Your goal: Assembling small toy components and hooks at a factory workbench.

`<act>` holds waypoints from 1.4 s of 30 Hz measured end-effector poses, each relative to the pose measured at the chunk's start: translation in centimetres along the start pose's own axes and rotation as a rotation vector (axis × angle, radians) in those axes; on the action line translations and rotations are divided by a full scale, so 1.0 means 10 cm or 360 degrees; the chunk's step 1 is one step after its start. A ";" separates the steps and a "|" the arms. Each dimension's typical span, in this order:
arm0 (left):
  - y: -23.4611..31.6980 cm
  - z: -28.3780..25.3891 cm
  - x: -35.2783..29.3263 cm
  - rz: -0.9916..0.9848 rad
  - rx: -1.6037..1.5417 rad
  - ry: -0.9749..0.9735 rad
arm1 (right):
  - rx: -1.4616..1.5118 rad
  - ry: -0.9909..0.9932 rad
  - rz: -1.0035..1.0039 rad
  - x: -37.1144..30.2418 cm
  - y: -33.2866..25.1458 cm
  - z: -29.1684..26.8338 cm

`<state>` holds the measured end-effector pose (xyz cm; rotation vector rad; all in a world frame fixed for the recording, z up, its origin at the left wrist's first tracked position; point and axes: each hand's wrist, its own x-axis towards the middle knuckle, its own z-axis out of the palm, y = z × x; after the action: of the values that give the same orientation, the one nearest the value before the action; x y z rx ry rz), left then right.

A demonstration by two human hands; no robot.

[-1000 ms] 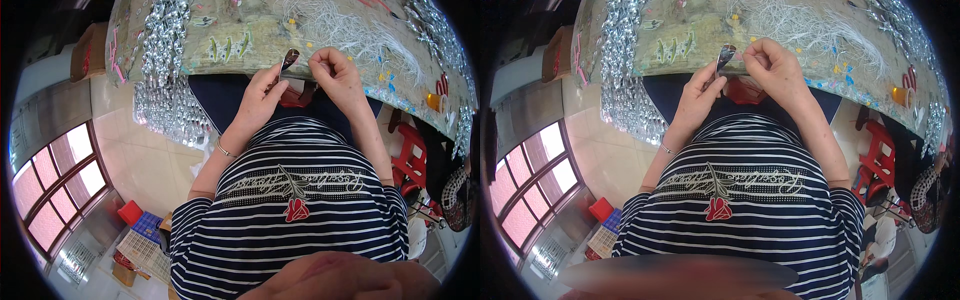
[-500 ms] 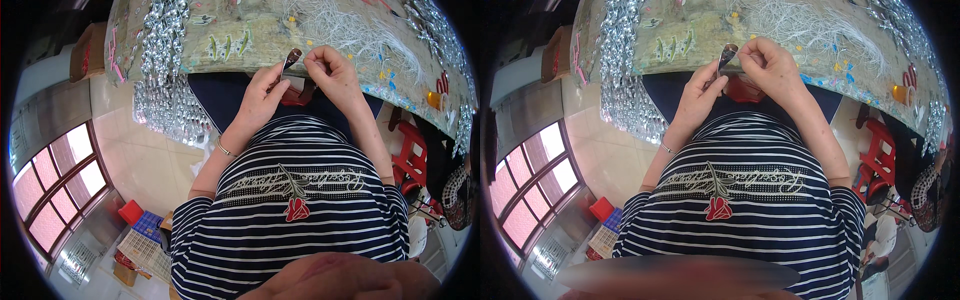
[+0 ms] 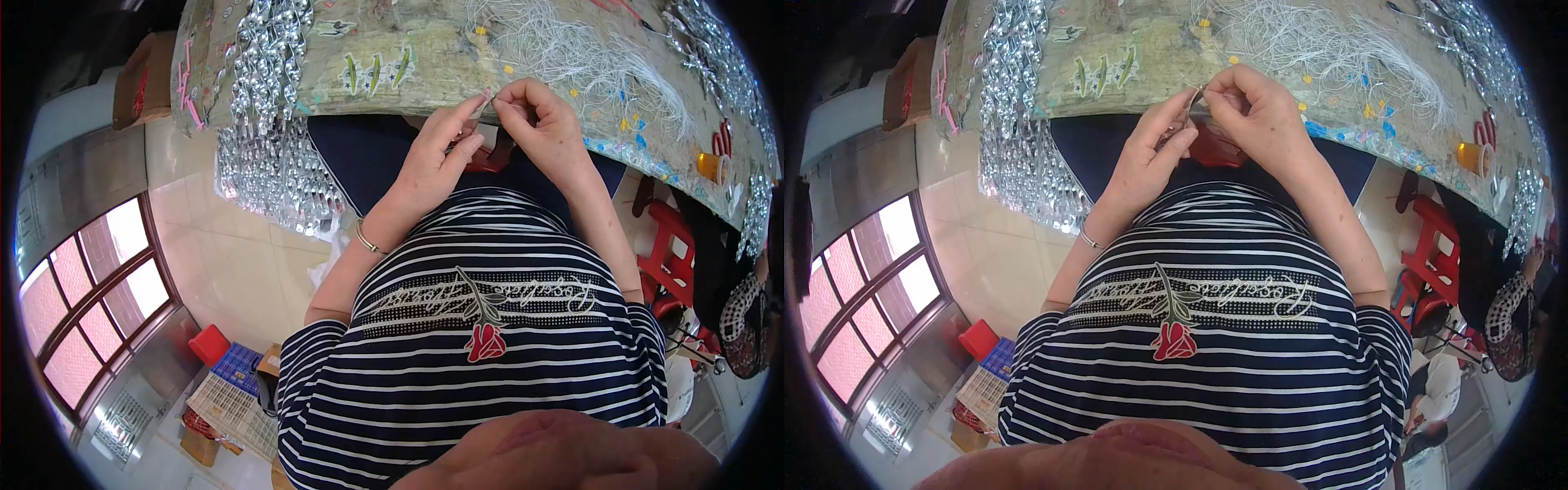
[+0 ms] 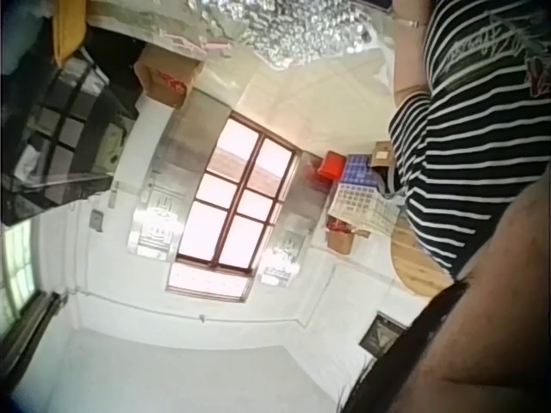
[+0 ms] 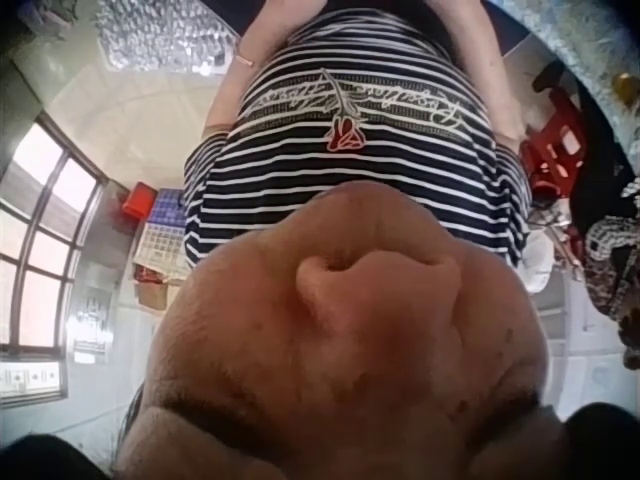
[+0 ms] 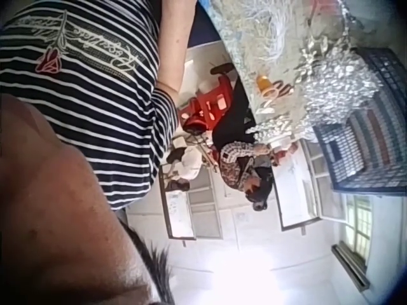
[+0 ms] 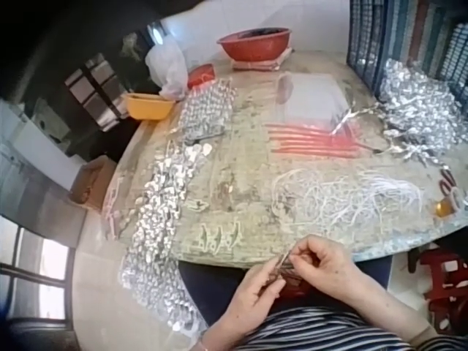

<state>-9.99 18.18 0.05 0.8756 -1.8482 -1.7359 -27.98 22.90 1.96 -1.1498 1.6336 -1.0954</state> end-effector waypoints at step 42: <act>-0.07 -0.14 -0.08 -0.0231 -0.0434 -0.0036 | 0.0450 -0.0511 0.0138 -0.09 -0.06 0.11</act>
<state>-8.35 17.75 -0.45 0.8999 -1.5447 -2.0350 -26.57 23.40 2.33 -0.9998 1.2253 -0.9911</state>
